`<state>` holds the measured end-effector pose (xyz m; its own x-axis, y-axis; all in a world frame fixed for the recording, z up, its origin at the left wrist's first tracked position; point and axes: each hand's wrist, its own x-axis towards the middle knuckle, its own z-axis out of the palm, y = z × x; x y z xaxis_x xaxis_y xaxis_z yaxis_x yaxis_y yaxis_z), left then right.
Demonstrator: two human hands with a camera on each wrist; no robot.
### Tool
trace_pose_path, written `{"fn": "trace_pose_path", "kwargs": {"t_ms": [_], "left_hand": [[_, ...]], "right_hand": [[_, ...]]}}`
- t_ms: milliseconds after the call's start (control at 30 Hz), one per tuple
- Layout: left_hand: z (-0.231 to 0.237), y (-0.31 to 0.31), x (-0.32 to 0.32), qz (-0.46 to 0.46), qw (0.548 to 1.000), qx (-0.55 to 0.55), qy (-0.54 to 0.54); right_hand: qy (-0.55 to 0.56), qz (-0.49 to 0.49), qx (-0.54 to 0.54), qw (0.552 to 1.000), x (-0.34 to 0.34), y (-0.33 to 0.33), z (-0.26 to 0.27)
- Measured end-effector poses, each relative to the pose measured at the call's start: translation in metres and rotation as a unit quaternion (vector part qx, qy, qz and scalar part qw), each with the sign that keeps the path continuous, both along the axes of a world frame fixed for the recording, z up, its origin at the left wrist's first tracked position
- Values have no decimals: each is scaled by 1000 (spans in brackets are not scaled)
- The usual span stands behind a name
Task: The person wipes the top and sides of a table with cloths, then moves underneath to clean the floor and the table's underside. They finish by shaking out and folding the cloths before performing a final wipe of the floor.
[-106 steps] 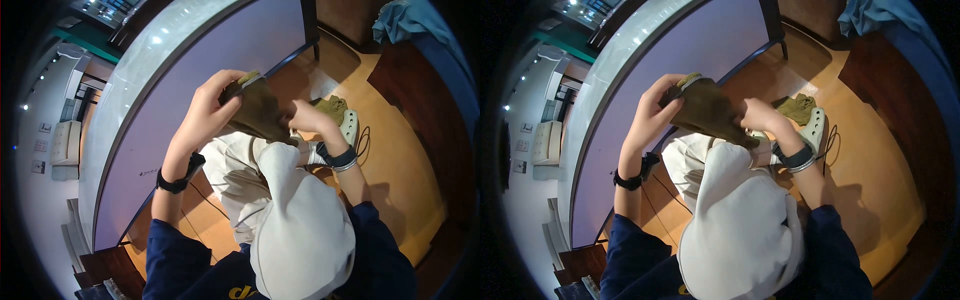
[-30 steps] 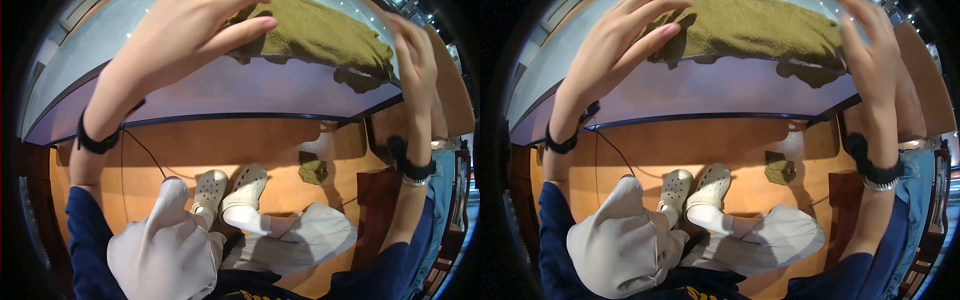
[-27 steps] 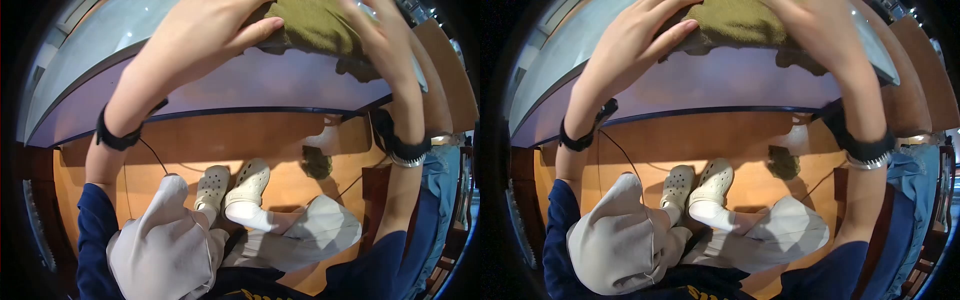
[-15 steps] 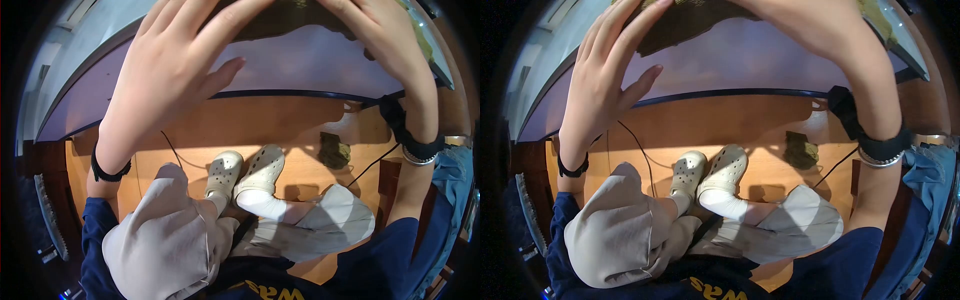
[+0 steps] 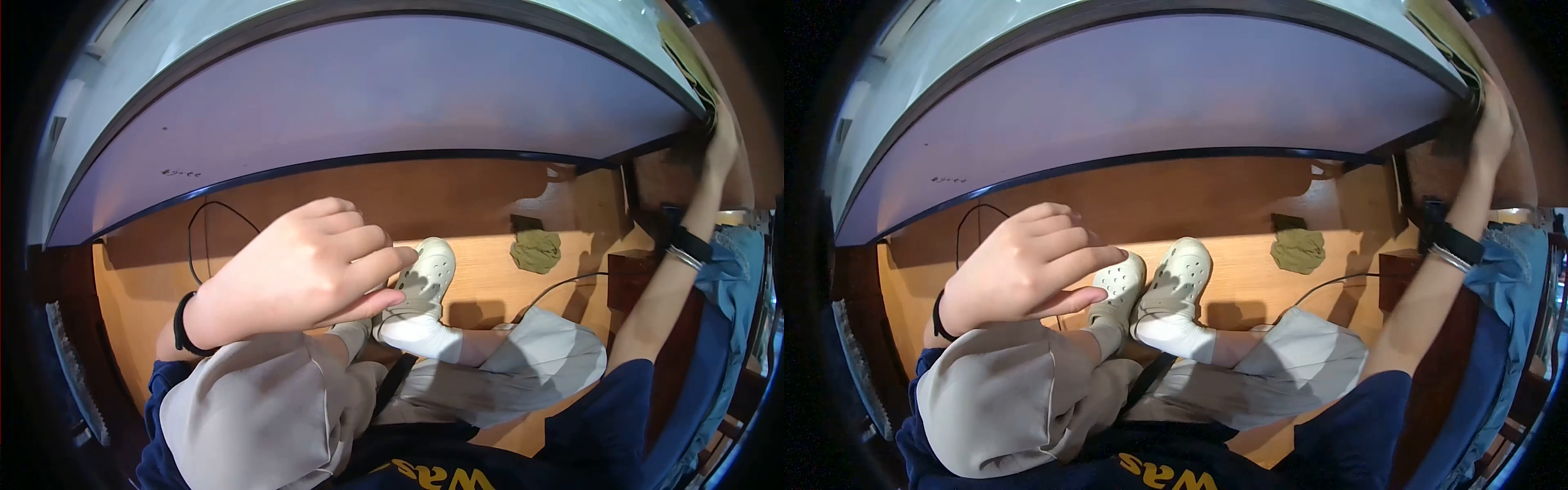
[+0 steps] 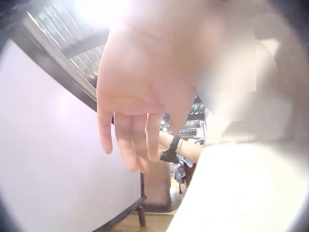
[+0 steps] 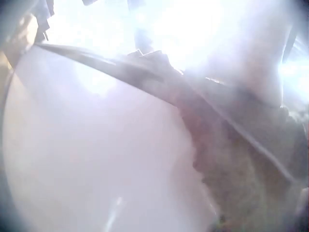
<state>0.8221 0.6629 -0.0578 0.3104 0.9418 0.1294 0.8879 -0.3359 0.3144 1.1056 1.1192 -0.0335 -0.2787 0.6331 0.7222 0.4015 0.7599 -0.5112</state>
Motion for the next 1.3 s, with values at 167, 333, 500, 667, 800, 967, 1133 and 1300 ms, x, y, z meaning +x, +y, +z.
{"fn": "trace_pose_path", "kwargs": {"t_ms": [167, 333, 500, 667, 800, 967, 1133, 1300], "left_hand": [[-26, 9, 5, 6, 999, 32, -13], [-36, 7, 21, -25, 999, 8, -33], [-43, 12, 23, 2, 998, 33, -58], [-46, 20, 15, 124, 974, 179, -60], [-53, 5, -11, 238, 929, 283, -28], [-69, -6, -16, 293, 933, 193, -78], [-111, -9, -6, 274, 960, 28, -54], [-149, -12, -8, 168, 983, 41, -69]], "right_hand": [[279, -65, -19, 958, -27, -28, -30], [389, -21, -64, 919, -91, -95, -49], [344, 8, -14, 939, -172, -191, -74], [223, 118, -121, 960, -228, -284, -124], [7, 182, 76, 980, -240, -308, -140], [-212, 275, 177, 921, -222, -289, -157], [-341, 307, 295, 838, -174, -238, -215], [-342, 308, 347, 817, -133, -205, -252]]}}
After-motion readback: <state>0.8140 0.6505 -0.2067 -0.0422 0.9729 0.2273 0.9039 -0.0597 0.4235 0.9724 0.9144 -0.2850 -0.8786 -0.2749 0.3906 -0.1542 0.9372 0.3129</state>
